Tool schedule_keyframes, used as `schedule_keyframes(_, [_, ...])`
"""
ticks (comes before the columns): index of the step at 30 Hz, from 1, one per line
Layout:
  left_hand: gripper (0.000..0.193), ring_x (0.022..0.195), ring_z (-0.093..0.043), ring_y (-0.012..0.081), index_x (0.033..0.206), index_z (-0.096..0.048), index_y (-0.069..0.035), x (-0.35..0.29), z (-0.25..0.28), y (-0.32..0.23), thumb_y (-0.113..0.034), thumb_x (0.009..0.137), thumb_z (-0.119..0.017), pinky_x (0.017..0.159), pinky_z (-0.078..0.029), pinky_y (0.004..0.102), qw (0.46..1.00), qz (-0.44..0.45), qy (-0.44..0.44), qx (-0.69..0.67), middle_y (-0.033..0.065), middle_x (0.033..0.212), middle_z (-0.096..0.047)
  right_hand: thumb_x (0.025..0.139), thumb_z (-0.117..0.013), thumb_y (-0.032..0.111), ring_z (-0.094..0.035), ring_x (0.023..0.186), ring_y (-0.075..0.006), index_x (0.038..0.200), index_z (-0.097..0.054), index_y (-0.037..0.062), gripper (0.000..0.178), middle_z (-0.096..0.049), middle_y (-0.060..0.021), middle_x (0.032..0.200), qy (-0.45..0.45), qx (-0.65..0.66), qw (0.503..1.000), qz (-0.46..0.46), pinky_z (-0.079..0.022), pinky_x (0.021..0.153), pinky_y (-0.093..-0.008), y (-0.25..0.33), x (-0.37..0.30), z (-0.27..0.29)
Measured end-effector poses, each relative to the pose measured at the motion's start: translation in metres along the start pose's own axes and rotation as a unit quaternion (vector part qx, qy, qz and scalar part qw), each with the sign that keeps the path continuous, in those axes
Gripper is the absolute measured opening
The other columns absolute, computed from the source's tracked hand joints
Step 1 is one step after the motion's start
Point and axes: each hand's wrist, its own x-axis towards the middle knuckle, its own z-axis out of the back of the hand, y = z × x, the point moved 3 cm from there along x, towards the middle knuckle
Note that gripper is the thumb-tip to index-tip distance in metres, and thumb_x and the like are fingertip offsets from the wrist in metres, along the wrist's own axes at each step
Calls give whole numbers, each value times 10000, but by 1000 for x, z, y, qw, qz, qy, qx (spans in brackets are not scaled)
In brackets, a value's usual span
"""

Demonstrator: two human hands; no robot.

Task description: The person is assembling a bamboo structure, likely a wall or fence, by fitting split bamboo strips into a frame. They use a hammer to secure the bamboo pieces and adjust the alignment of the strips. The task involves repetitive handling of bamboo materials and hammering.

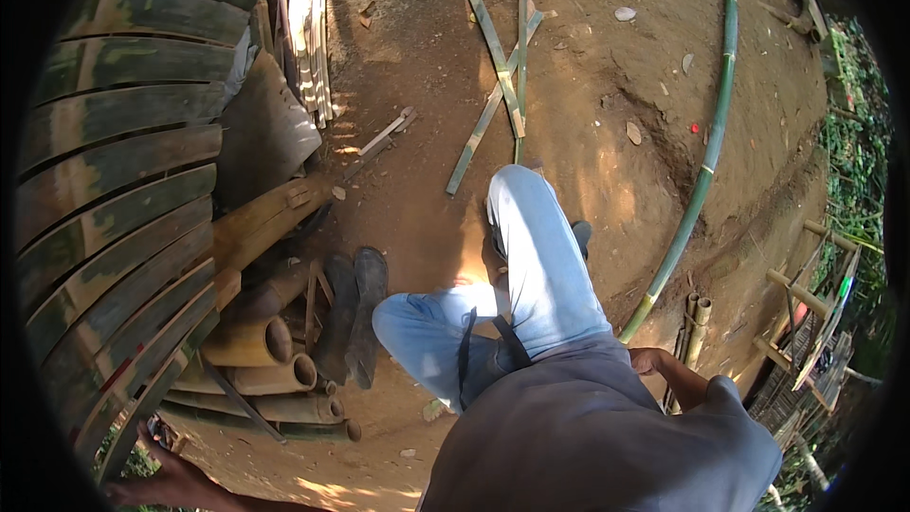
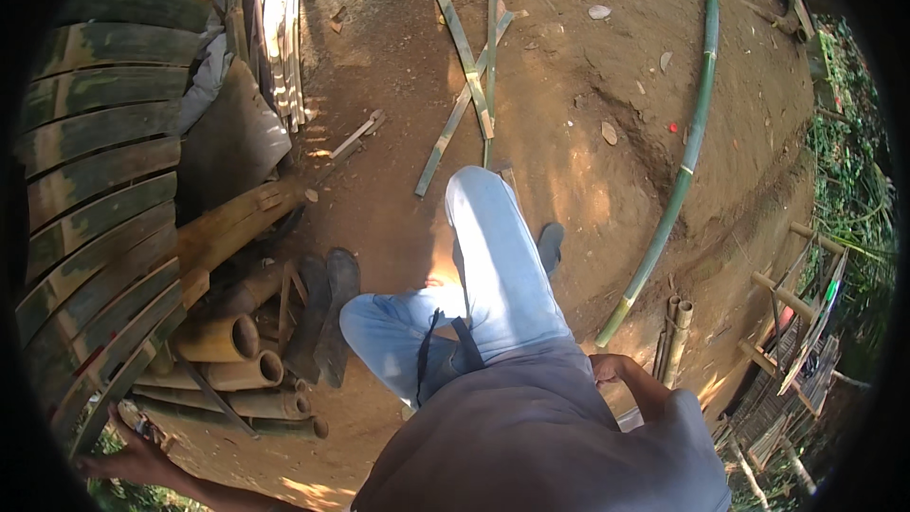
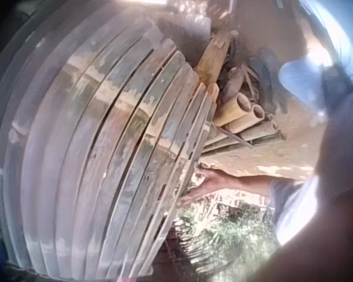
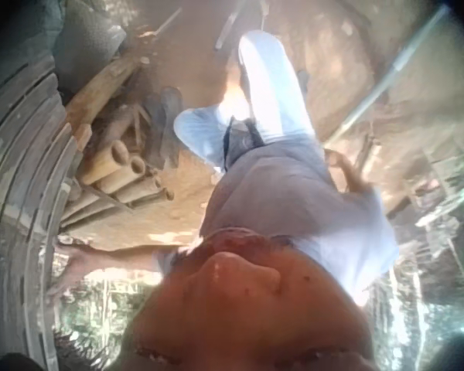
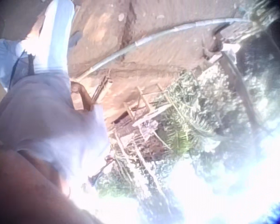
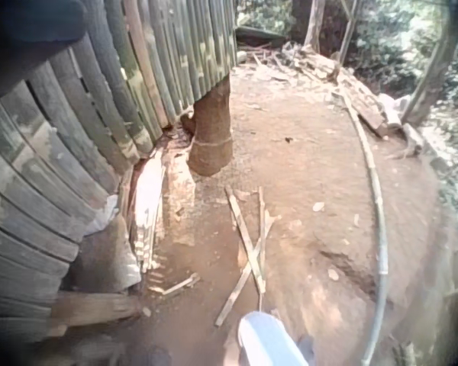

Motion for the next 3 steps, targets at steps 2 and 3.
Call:
schedule_keyframes(2, [1133, 1503, 24, 382, 1541, -39, 32, -3, -3, 9, -393, 819, -802, 1209, -215, 535, 993, -86, 23, -81, 213, 1618, 21, 834, -735, 232, -644, 1071, -220, 1322, -566, 115, 529, -668, -93, 1209, 13, -8, 983, 180, -528, 894, -410, -18, -42, -21])
schedule_keyframes(3, [1093, 1495, 115, 383, 1557, -18, -24, 5, -8, -11, -338, 844, -786, 1210, -182, 561, 980, -89, 24, -176, 181, 1627, 79, 834, -735, 232, -644, 1071, -220, 1322, -566, 115, 529, -668, -93, 1209, 6, 5, 982, 187, -528, 894, -410, -31, -59, -42])
